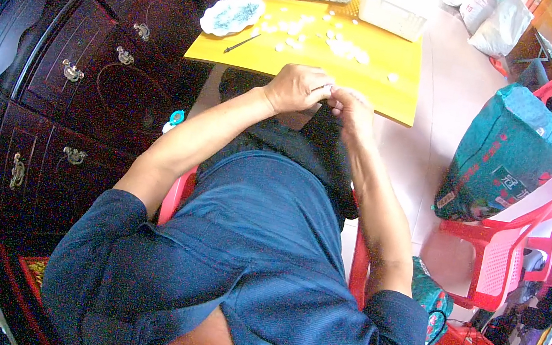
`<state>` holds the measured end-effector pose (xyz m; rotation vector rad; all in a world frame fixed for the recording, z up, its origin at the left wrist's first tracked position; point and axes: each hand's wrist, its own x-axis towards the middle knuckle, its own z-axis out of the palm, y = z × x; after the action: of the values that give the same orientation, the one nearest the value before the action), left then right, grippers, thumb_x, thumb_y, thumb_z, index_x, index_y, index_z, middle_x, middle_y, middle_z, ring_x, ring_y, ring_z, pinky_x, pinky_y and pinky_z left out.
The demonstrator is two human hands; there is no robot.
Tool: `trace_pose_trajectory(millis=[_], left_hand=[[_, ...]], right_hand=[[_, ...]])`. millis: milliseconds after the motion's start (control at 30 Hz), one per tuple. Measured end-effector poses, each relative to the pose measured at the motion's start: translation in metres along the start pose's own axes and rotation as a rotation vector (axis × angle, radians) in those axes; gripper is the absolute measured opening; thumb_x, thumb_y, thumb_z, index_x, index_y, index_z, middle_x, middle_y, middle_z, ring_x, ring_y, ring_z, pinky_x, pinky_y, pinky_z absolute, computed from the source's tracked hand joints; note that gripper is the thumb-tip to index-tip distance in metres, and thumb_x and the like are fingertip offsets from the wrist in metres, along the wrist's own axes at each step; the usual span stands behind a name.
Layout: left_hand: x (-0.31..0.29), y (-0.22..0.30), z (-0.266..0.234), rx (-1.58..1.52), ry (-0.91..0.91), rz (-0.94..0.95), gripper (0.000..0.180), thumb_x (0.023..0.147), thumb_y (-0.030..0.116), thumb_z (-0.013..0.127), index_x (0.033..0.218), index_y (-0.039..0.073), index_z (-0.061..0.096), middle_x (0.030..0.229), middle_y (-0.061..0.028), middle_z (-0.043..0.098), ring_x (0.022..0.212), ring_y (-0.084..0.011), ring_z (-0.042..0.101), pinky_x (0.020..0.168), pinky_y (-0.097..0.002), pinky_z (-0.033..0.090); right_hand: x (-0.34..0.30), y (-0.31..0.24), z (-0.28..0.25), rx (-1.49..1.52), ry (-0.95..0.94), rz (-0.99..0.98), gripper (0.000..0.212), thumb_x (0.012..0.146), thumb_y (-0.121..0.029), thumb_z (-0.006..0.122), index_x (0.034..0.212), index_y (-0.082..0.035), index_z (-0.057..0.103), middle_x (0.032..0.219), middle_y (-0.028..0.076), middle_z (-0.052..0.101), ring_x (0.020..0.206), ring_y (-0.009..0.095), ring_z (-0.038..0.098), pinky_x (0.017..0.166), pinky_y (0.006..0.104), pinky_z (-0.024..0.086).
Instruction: Manually assembling small white plastic components at a table.
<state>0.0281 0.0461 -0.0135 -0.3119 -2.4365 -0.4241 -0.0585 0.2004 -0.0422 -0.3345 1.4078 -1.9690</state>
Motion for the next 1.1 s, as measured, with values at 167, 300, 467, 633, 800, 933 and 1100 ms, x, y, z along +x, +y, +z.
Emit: trace_pose_trajectory(millis=[167, 300, 467, 633, 800, 933, 1100], left_hand=[[0.000, 0.002, -0.003, -0.017, 0.010, 0.011, 0.013, 0.088, 0.023, 0.062, 0.087, 0.011, 0.068, 0.080, -0.0085, 0.067, 0.075, -0.0271, 0.066, 0.066, -0.0373, 0.053], [0.002, 0.005, -0.007, -0.040, 0.005, -0.050, 0.016, 0.087, 0.024, 0.061, 0.083, 0.010, 0.067, 0.082, -0.0094, 0.068, 0.079, -0.0283, 0.066, 0.069, -0.0392, 0.054], [0.002, 0.007, -0.005, -0.109, 0.024, -0.113, 0.017, 0.088, 0.023, 0.060, 0.088, 0.008, 0.068, 0.087, -0.0122, 0.068, 0.083, -0.0304, 0.066, 0.073, -0.0401, 0.054], [0.004, 0.006, -0.001, -0.120, 0.040, -0.091, 0.018, 0.089, 0.022, 0.060, 0.092, 0.007, 0.069, 0.088, -0.0132, 0.068, 0.086, -0.0318, 0.066, 0.076, -0.0400, 0.053], [0.001, 0.001, 0.003, -0.104, 0.056, -0.074, 0.017, 0.088, 0.021, 0.065, 0.095, 0.007, 0.070, 0.087, -0.0126, 0.070, 0.081, -0.0301, 0.068, 0.072, -0.0390, 0.055], [-0.001, 0.000, 0.002, -0.083, 0.041, -0.071, 0.018, 0.088, 0.022, 0.065, 0.095, 0.007, 0.070, 0.087, -0.0123, 0.070, 0.080, -0.0297, 0.068, 0.071, -0.0388, 0.055], [0.002, 0.003, -0.002, -0.086, 0.052, -0.062, 0.018, 0.087, 0.023, 0.066, 0.095, 0.007, 0.070, 0.087, -0.0121, 0.070, 0.080, -0.0297, 0.068, 0.070, -0.0388, 0.055]], right_hand=[[0.003, 0.003, -0.005, -0.015, -0.015, 0.009, 0.009, 0.088, -0.013, 0.067, 0.092, -0.006, 0.068, 0.081, 0.002, 0.068, 0.068, 0.009, 0.062, 0.058, 0.0202, 0.047], [0.003, 0.005, -0.002, -0.008, 0.033, -0.003, 0.010, 0.088, -0.013, 0.068, 0.095, -0.006, 0.069, 0.082, 0.002, 0.069, 0.070, 0.009, 0.063, 0.060, 0.0203, 0.048], [0.004, 0.005, -0.003, -0.039, 0.018, -0.032, 0.011, 0.088, -0.013, 0.068, 0.097, -0.006, 0.071, 0.082, 0.001, 0.069, 0.071, 0.009, 0.062, 0.062, 0.0206, 0.048], [0.010, 0.010, -0.009, -0.037, 0.014, -0.065, 0.010, 0.088, -0.013, 0.068, 0.095, -0.006, 0.071, 0.082, 0.000, 0.068, 0.073, 0.008, 0.061, 0.064, 0.0210, 0.046], [0.008, 0.010, -0.006, -0.058, 0.020, -0.066, 0.010, 0.088, -0.013, 0.069, 0.094, -0.006, 0.071, 0.081, 0.000, 0.068, 0.072, 0.008, 0.061, 0.065, 0.0211, 0.046], [0.008, 0.010, -0.005, -0.056, 0.029, -0.062, 0.009, 0.088, -0.014, 0.069, 0.094, -0.007, 0.071, 0.080, 0.000, 0.067, 0.072, 0.008, 0.060, 0.064, 0.0209, 0.045], [0.005, 0.007, -0.004, -0.070, 0.035, -0.057, 0.010, 0.088, -0.015, 0.070, 0.094, -0.007, 0.071, 0.080, -0.001, 0.067, 0.072, 0.007, 0.060, 0.064, 0.0206, 0.045]])
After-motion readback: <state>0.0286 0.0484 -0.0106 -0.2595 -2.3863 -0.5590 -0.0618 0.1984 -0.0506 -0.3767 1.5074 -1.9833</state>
